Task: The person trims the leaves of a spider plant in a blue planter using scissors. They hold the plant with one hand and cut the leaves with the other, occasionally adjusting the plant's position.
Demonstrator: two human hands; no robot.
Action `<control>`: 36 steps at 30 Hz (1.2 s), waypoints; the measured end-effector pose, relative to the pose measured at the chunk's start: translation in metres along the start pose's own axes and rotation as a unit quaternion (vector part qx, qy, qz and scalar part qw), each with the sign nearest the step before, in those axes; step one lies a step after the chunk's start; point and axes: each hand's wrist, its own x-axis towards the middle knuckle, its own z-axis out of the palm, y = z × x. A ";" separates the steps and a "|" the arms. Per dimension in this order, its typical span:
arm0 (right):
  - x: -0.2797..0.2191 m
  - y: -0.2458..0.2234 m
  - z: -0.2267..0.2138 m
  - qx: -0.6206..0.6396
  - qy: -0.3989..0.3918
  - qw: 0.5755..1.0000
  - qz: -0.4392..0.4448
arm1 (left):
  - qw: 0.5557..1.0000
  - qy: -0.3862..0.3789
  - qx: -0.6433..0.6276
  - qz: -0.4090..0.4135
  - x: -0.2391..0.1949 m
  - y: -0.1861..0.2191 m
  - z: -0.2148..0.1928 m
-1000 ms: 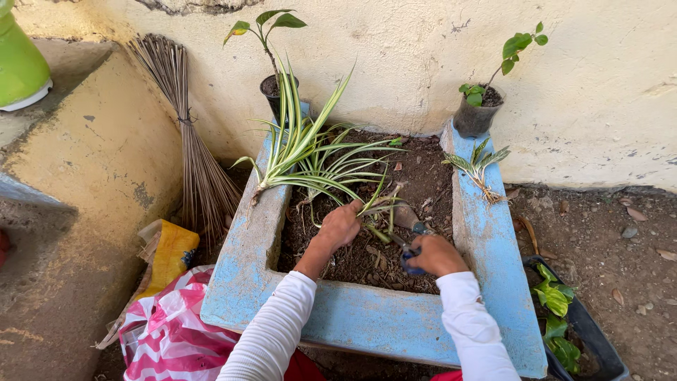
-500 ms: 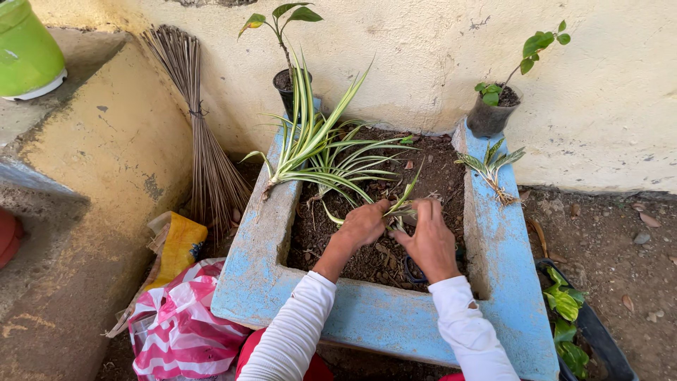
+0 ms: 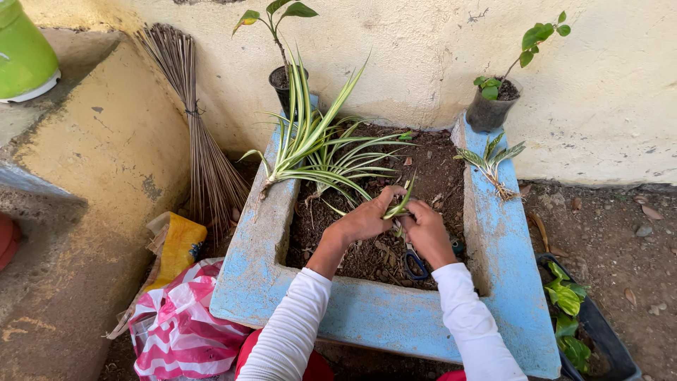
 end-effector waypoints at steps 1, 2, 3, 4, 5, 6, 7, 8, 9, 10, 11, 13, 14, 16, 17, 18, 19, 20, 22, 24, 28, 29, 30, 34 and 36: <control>0.003 0.001 -0.004 0.042 -0.014 0.999 0.018 | 0.999 0.017 -0.002 0.043 0.000 0.000 0.000; 0.006 0.003 -0.008 0.085 -0.028 0.995 0.036 | 0.996 0.033 -0.004 0.086 0.000 -0.001 0.001; 0.009 0.005 -0.010 0.122 -0.039 0.992 0.022 | 0.991 0.050 -0.006 0.128 0.001 -0.003 0.002; 0.014 0.008 -0.012 0.159 -0.049 0.986 0.007 | 0.992 0.045 0.004 0.114 0.002 -0.005 0.004; 0.016 0.011 -0.013 0.196 -0.060 0.979 -0.008 | 0.994 0.041 0.015 0.100 0.004 -0.006 0.007; 0.017 0.013 -0.012 0.225 -0.070 0.972 -0.009 | 0.995 0.037 0.025 0.086 0.006 -0.008 0.009; 0.017 0.014 -0.011 0.253 -0.079 0.964 -0.009 | 0.997 0.037 0.021 0.067 0.008 -0.010 0.011; 0.016 0.014 -0.010 0.282 -0.088 0.955 -0.009 | 0.998 0.037 0.017 0.049 0.010 -0.013 0.012; 0.015 0.011 -0.010 0.283 -0.097 0.954 -0.017 | 0.999 0.037 0.013 0.031 0.013 -0.015 0.014; 0.013 0.008 -0.010 0.284 -0.105 0.953 -0.024 | 0.999 0.044 -0.013 0.020 0.017 -0.019 0.017; 0.012 0.003 -0.009 0.285 -0.114 0.951 -0.032 | 0.998 0.052 -0.040 0.008 0.020 -0.024 0.020; 0.003 -0.008 -0.013 0.256 -0.154 0.954 -0.033 | 0.997 0.078 -0.029 -0.004 0.028 -0.035 0.025; 0.001 -0.012 -0.013 0.241 -0.173 0.954 -0.033 | 0.995 0.096 0.009 -0.003 0.033 -0.040 0.026; 0.003 -0.019 -0.007 0.180 -0.116 0.977 -0.014 | 0.992 0.105 0.066 -0.026 0.039 -0.041 0.031; 0.003 -0.019 -0.004 0.150 -0.086 0.985 -0.003 | 0.991 0.095 0.085 -0.050 0.039 -0.038 0.035; 0.005 -0.018 -0.003 0.157 -0.059 0.986 -0.021 | 0.988 0.085 0.105 -0.073 0.038 -0.034 0.036; 0.007 -0.017 -0.002 0.165 -0.032 0.985 -0.039 | 0.987 0.104 0.114 -0.053 0.035 -0.029 0.035; 0.008 -0.016 -0.002 0.171 -0.005 0.984 -0.057 | 0.984 0.123 0.124 -0.033 0.033 -0.022 0.033; 0.007 -0.014 -0.009 0.204 0.040 0.976 -0.064 | 0.978 0.151 0.142 -0.002 0.030 -0.013 0.029; 0.008 -0.015 -0.017 0.216 0.093 0.968 -0.086 | 0.972 0.172 0.160 0.019 0.028 -0.012 0.024; 0.013 -0.010 -0.046 0.208 0.189 0.949 -0.139 | 0.969 0.196 0.151 0.025 0.032 -0.037 0.021; 0.014 -0.007 -0.050 0.207 0.207 0.945 -0.145 | 0.974 0.186 0.131 0.012 0.034 -0.043 0.020; 0.014 -0.003 -0.053 0.204 0.220 0.943 -0.142 | 0.978 0.176 0.111 0.000 0.035 -0.049 0.019; 0.017 0.010 -0.053 0.151 0.257 0.946 -0.127 | 0.974 0.149 0.159 -0.069 0.026 -0.052 0.005; 0.017 0.011 -0.049 0.098 0.258 0.953 -0.128 | 0.969 0.141 0.178 -0.095 0.020 -0.045 -0.003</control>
